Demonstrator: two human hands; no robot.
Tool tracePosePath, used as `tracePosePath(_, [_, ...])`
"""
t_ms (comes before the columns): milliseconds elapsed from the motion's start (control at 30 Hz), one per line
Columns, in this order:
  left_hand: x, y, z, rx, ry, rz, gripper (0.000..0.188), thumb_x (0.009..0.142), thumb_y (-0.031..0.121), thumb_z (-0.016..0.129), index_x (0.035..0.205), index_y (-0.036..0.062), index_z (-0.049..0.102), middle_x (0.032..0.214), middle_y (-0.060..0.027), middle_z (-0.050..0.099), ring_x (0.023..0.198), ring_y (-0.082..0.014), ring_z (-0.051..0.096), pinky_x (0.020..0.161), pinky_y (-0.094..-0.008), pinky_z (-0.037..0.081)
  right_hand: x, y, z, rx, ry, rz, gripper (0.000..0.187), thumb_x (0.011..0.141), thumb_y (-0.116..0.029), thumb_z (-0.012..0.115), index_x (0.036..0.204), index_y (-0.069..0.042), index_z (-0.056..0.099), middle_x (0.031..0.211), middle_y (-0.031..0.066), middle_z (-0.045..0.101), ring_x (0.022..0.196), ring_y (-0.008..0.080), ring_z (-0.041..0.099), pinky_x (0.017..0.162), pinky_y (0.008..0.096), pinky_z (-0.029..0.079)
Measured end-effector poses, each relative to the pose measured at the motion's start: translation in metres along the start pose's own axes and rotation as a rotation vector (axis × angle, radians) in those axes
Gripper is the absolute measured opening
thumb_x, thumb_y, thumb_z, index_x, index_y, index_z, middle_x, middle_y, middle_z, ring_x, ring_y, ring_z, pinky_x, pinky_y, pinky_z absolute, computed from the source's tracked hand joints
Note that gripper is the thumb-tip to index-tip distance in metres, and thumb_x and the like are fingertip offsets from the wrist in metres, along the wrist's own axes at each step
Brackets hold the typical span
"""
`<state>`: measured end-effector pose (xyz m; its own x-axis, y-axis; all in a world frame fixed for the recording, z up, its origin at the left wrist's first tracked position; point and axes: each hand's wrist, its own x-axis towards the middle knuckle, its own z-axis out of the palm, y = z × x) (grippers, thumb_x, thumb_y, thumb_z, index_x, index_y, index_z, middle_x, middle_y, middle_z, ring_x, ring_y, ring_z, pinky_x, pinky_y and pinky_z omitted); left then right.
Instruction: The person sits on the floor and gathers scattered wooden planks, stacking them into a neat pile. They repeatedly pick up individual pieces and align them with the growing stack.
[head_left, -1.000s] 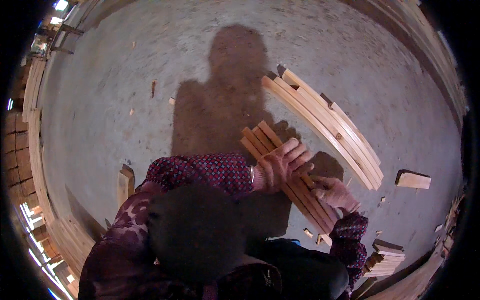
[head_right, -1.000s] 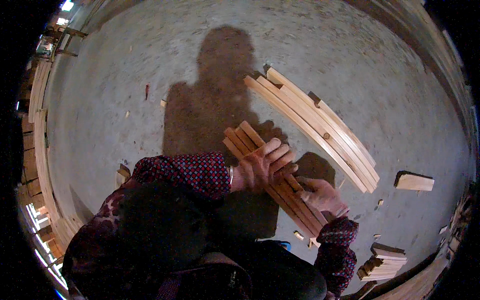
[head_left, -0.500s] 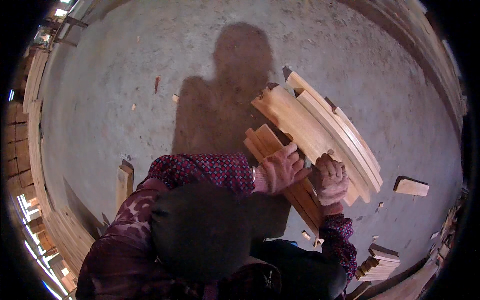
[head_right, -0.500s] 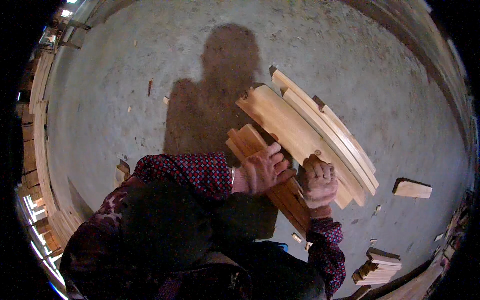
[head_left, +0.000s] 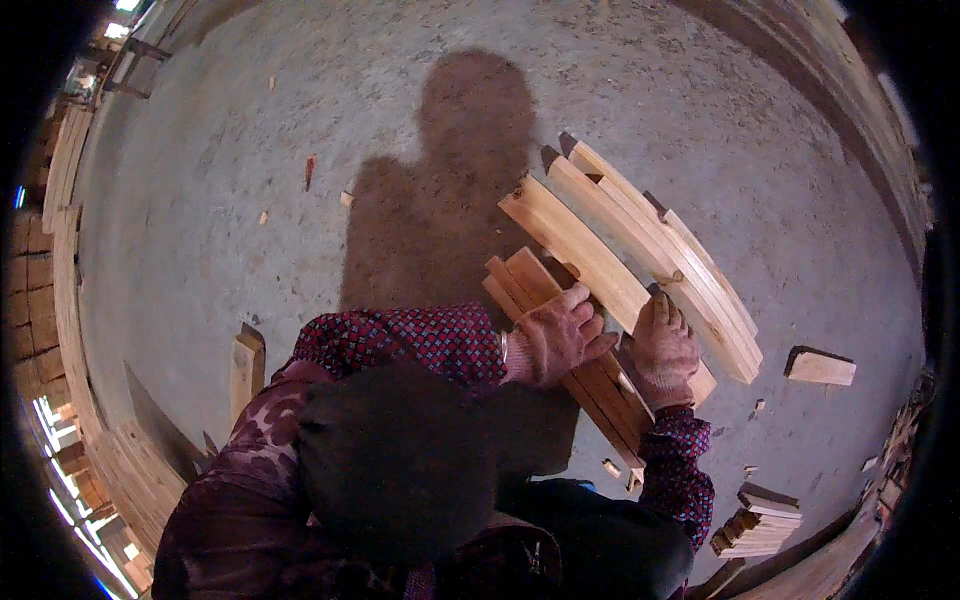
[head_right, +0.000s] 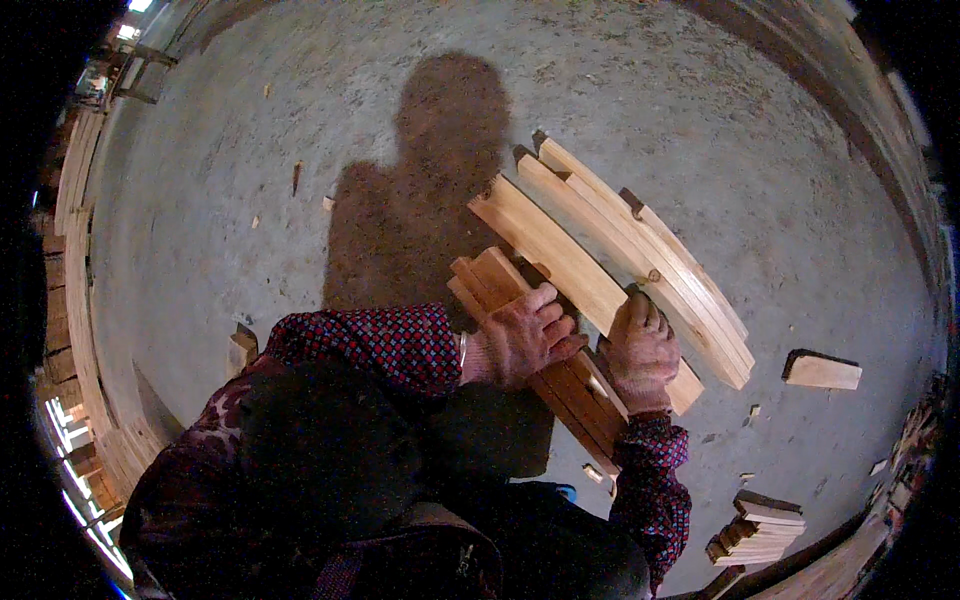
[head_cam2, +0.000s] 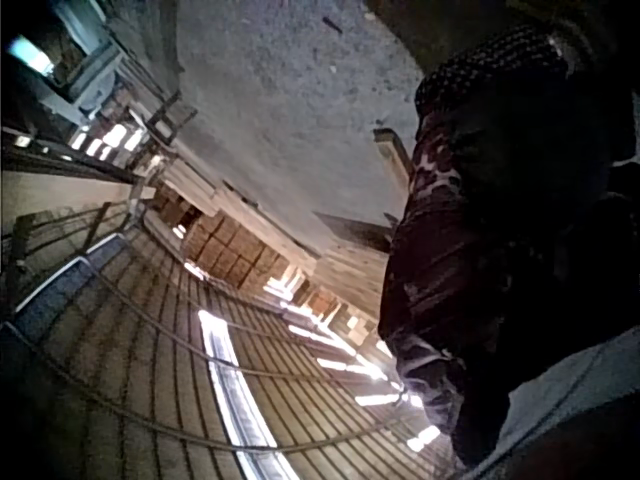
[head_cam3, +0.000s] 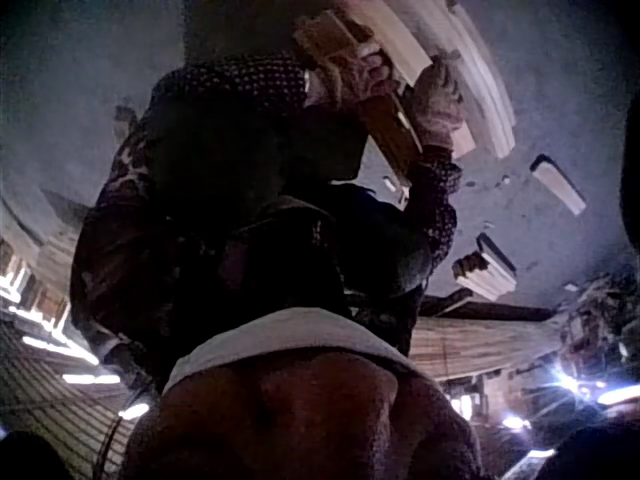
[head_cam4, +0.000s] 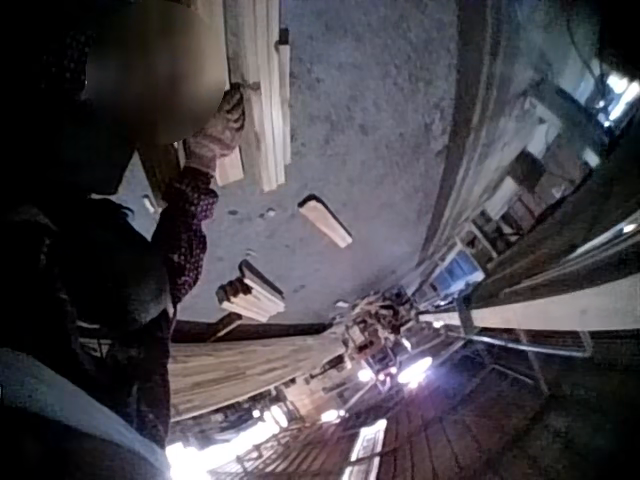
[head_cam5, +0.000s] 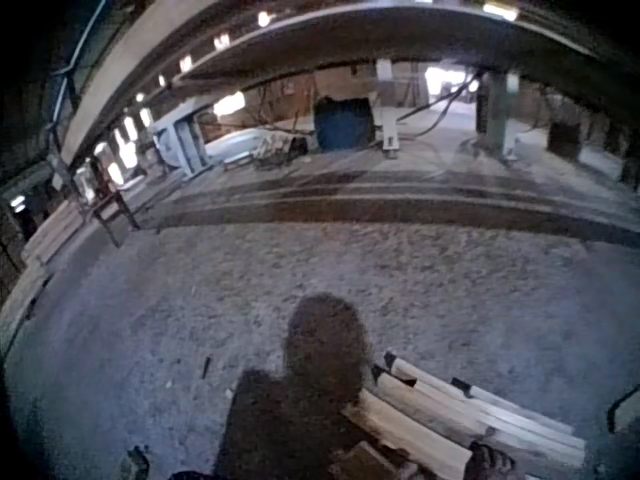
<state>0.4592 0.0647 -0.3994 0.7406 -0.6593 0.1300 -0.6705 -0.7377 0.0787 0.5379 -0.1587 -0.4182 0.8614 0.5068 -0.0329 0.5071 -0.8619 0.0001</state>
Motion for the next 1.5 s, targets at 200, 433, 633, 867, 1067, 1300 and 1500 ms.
tracePosePath(200, [-0.006, -0.008, 0.032, -0.073, 0.006, -0.077, 0.024, 0.100, 0.025, 0.048, 0.117, 0.0128, 0.061, 0.101, -0.0032, 0.059, 0.102, -0.0226, 0.056, 0.108, -0.0487, 0.039, 0.003, -0.007, -0.003, 0.003, 0.157, -0.107, 0.045, 0.080, -0.012, 0.060, 0.123, 0.001, 0.058, 0.100, 0.0164, 0.064, 0.088, 0.0341, 0.064, 0.071, 0.0457, 0.053])
tracePosePath(433, [0.009, 0.003, 0.014, 0.082, -0.060, 0.005, 0.031, 0.101, 0.024, 0.048, 0.128, 0.0128, 0.058, 0.119, -0.0070, 0.059, 0.115, -0.0266, 0.053, 0.110, -0.0501, 0.037, -0.013, -0.002, -0.020, 0.205, 0.044, 0.106, 0.063, 0.081, -0.032, 0.073, 0.133, -0.002, 0.054, 0.128, 0.0160, 0.062, 0.118, 0.0322, 0.059, 0.102, 0.0443, 0.043])
tracePosePath(633, [-0.003, -0.001, 0.020, -0.161, -0.166, 0.019, 0.083, 0.080, 0.051, 0.070, 0.145, 0.0057, 0.044, 0.140, -0.0163, 0.047, 0.132, -0.0383, 0.044, 0.119, -0.0565, 0.026, -0.010, -0.025, -0.051, 0.476, 0.182, 0.176, 0.080, 0.078, -0.025, 0.079, 0.145, -0.001, 0.044, 0.137, 0.0220, 0.056, 0.129, 0.0363, 0.053, 0.112, 0.0468, 0.038])
tracePosePath(867, [0.021, -0.006, -0.046, -0.451, 0.223, -0.219, 0.095, 0.075, 0.049, 0.076, 0.148, 0.0009, 0.041, 0.147, -0.0206, 0.045, 0.139, -0.0406, 0.042, 0.119, -0.0544, 0.028, -0.039, -0.021, -0.122, 1.827, 0.449, 0.404, 0.075, 0.081, -0.011, 0.082, 0.145, 0.004, 0.045, 0.137, 0.0160, 0.058, 0.125, 0.0259, 0.058, 0.104, 0.0419, 0.050])
tracePosePath(1067, [0.072, -0.026, -0.054, -0.035, 0.199, 0.021, 0.034, 0.086, 0.032, 0.062, 0.116, 0.0173, 0.067, 0.121, -0.0021, 0.064, 0.121, -0.0215, 0.058, 0.104, -0.0386, 0.044, -0.070, -0.049, -0.064, 1.988, 0.364, 0.824, 0.054, 0.094, -0.023, 0.069, 0.137, 0.002, 0.051, 0.115, 0.0102, 0.066, 0.104, 0.0210, 0.064, 0.090, 0.0361, 0.053])
tracePosePath(1300, [0.050, -0.073, -0.016, -0.210, -0.610, 0.010, 0.041, 0.097, 0.046, 0.056, 0.123, 0.0152, 0.065, 0.110, -0.0040, 0.070, 0.108, -0.0229, 0.067, 0.099, -0.0391, 0.045, -0.080, -0.031, -0.096, 1.681, -0.324, 0.552, 0.047, 0.094, -0.005, 0.069, 0.139, 0.000, 0.058, 0.123, 0.0081, 0.070, 0.115, 0.0178, 0.064, 0.100, 0.0308, 0.049])
tracePosePath(1500, [0.031, -0.054, 0.008, -0.183, -0.217, -0.077, 0.047, 0.098, 0.054, 0.050, 0.115, 0.0147, 0.068, 0.102, -0.0065, 0.071, 0.101, -0.0242, 0.067, 0.097, -0.0410, 0.044, 0.014, 0.001, -0.055, 0.081, 0.308, 0.154, 0.068, 0.082, -0.019, 0.077, 0.144, -0.006, 0.050, 0.146, 0.0138, 0.052, 0.135, 0.0342, 0.049, 0.115, 0.0472, 0.037])
